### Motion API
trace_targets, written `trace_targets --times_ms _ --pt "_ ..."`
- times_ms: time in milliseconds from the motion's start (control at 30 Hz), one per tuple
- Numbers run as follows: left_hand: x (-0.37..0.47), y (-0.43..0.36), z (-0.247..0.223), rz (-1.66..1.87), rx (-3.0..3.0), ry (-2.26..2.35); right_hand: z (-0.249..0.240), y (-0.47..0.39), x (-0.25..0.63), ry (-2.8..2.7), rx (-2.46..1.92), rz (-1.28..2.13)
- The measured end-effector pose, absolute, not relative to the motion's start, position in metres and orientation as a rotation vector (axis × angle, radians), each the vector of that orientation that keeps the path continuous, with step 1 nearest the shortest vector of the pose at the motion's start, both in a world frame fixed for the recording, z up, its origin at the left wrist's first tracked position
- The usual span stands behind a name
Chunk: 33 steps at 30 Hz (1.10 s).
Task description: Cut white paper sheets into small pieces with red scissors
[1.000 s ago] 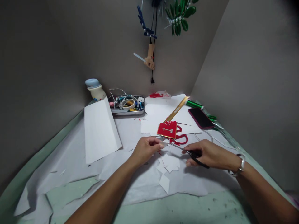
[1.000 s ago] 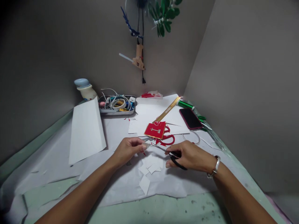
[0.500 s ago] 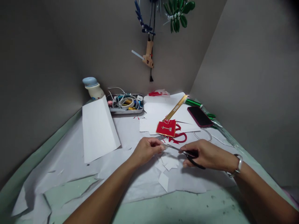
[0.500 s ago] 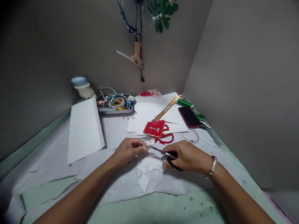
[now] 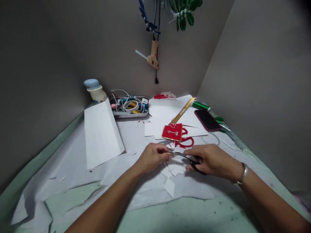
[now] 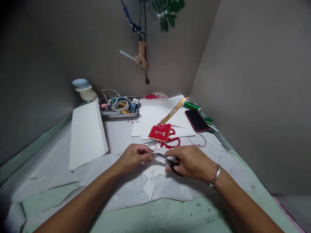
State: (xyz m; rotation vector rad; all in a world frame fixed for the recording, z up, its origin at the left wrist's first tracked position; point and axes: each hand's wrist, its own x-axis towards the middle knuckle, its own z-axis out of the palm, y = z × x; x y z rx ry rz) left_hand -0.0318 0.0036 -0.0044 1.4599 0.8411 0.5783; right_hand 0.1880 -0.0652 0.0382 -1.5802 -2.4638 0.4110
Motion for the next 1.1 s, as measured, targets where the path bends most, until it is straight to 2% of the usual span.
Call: trace_targets --times_ms 1100 --pt "-0.0327 0.0050 -0.0081 0.574 1.471 0.797 0.0302 -0.0626 0.1894 -2.461 -1.517 0.382"
